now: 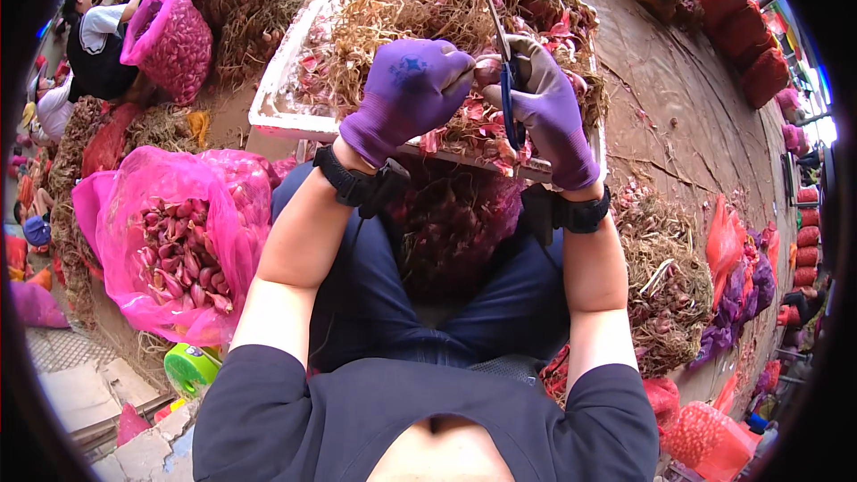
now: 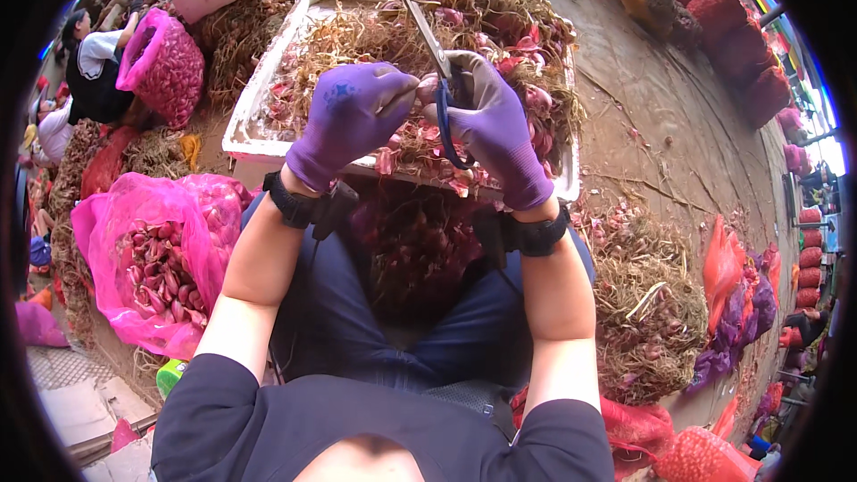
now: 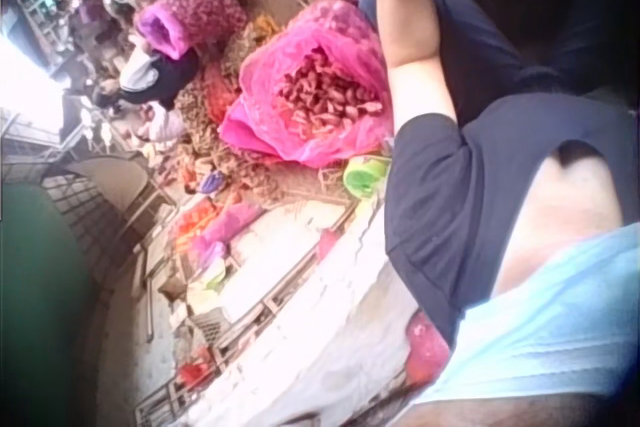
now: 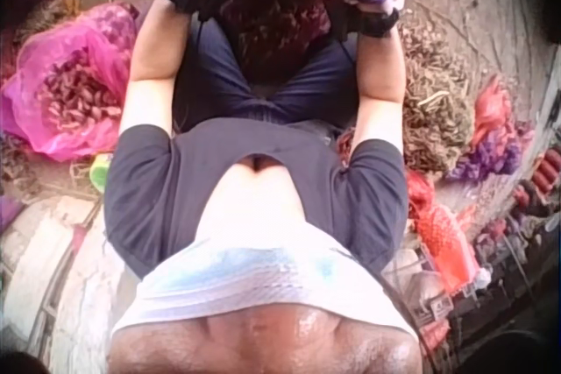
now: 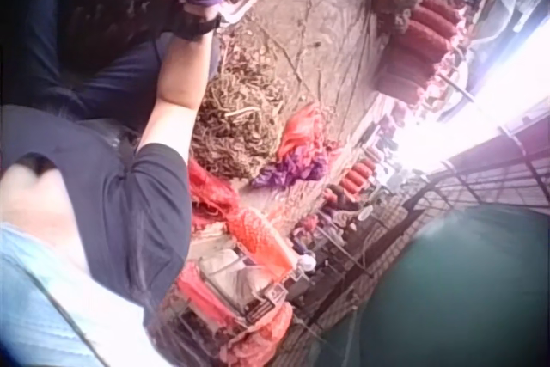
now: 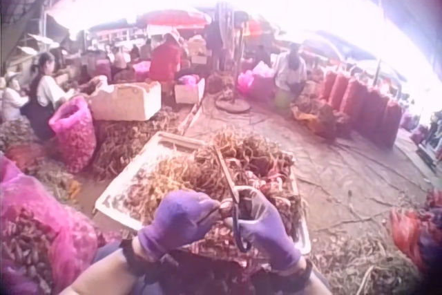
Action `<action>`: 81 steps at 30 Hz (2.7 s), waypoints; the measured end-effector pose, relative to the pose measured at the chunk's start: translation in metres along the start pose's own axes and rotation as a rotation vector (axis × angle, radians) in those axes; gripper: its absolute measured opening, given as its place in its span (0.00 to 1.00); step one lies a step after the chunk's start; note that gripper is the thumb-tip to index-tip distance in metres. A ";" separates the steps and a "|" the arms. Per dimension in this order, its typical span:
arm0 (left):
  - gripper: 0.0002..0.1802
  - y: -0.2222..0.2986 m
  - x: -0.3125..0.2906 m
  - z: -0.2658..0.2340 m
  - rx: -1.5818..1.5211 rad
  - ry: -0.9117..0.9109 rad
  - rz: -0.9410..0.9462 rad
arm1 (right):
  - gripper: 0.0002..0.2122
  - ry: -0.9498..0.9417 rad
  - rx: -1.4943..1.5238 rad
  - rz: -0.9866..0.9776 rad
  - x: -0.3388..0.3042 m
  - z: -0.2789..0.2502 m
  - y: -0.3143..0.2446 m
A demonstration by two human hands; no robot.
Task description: The person picks up shallots, trims the roots and stems using shears, and drops the cleaned shallots into a pink mesh bag. They repeat this process, occasionally moving debris aside on the tray to reach more shallots.
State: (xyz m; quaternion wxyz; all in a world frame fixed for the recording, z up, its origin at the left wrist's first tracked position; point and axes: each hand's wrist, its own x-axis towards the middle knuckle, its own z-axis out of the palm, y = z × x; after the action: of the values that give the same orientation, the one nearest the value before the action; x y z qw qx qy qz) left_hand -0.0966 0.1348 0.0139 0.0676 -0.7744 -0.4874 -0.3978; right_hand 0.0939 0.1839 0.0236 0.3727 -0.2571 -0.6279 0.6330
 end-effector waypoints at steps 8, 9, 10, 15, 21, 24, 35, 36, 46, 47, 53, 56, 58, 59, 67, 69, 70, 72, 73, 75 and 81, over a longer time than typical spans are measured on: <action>0.09 -0.014 -0.005 0.013 -0.451 -0.087 -0.355 | 0.22 -0.027 -0.152 -0.056 -0.003 0.001 -0.009; 0.09 -0.014 -0.004 0.010 -0.454 -0.091 -0.354 | 0.22 -0.008 -0.153 -0.041 -0.004 0.001 -0.009; 0.09 -0.013 -0.003 0.008 -0.578 -0.096 -0.346 | 0.22 -0.003 -0.153 -0.040 -0.002 -0.002 -0.008; 0.09 -0.010 -0.005 0.005 -0.157 -0.031 -0.038 | 0.22 -0.016 -0.094 0.035 0.000 -0.004 -0.004; 0.06 -0.006 -0.001 0.002 -0.002 -0.110 0.013 | 0.24 -0.060 -0.195 -0.007 0.004 -0.006 0.015; 0.07 -0.018 -0.007 0.005 -0.329 -0.084 -0.182 | 0.25 -0.050 -0.137 0.017 0.005 -0.003 0.012; 0.07 -0.009 -0.003 -0.001 -0.079 -0.182 -0.043 | 0.24 -0.061 -0.107 0.081 0.007 -0.010 0.018; 0.07 -0.009 -0.003 -0.001 -0.066 -0.185 -0.062 | 0.24 -0.058 -0.069 0.077 0.006 -0.008 0.019; 0.13 -0.018 -0.011 0.007 -0.372 -0.264 -0.256 | 0.23 -0.043 -0.020 0.086 0.006 -0.007 0.016; 0.12 -0.017 -0.011 0.007 -0.342 -0.313 -0.301 | 0.23 -0.045 -0.020 0.087 0.005 -0.006 0.015; 0.07 -0.006 -0.007 -0.004 -0.087 -0.229 -0.127 | 0.24 -0.068 0.016 0.093 0.002 -0.003 0.007; 0.06 -0.008 -0.008 0.000 -0.065 -0.223 -0.083 | 0.24 -0.052 0.025 0.102 0.001 -0.001 0.007; 0.06 -0.008 -0.008 0.001 -0.052 -0.231 -0.076 | 0.23 -0.068 -0.080 0.085 0.003 -0.004 0.013; 0.06 -0.008 -0.008 0.000 -0.037 -0.240 -0.069 | 0.23 -0.071 -0.079 0.086 0.003 -0.004 0.013; 0.08 -0.027 -0.007 -0.002 -0.183 -0.168 -0.259 | 0.24 -0.040 -0.031 0.035 0.002 0.010 0.004; 0.12 -0.032 -0.003 0.002 -0.353 0.222 -0.504 | 0.25 0.104 0.012 -0.032 0.003 0.006 0.004; 0.15 -0.030 -0.004 0.003 -0.408 0.284 -0.506 | 0.25 0.156 0.097 -0.065 0.004 0.002 0.011; 0.15 -0.024 -0.006 -0.001 -0.597 0.061 -0.634 | 0.25 0.235 0.214 -0.116 0.006 -0.001 0.013; 0.15 -0.022 -0.006 -0.002 -0.713 -0.108 -0.668 | 0.24 0.267 0.259 -0.143 0.008 -0.003 0.020; 0.19 0.007 0.000 -0.001 -0.810 -0.349 -0.842 | 0.24 0.276 0.303 -0.126 0.005 0.006 0.017; 0.23 0.022 -0.004 0.020 -1.268 -0.105 -0.709 | 0.22 0.321 0.134 -0.215 0.002 0.019 0.011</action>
State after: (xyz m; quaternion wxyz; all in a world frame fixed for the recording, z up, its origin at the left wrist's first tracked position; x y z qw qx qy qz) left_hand -0.0680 0.1308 0.0042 -0.5507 -0.4783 -0.3873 -0.5639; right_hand 0.0757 0.1744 0.0147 0.5499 -0.2607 -0.5407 0.5808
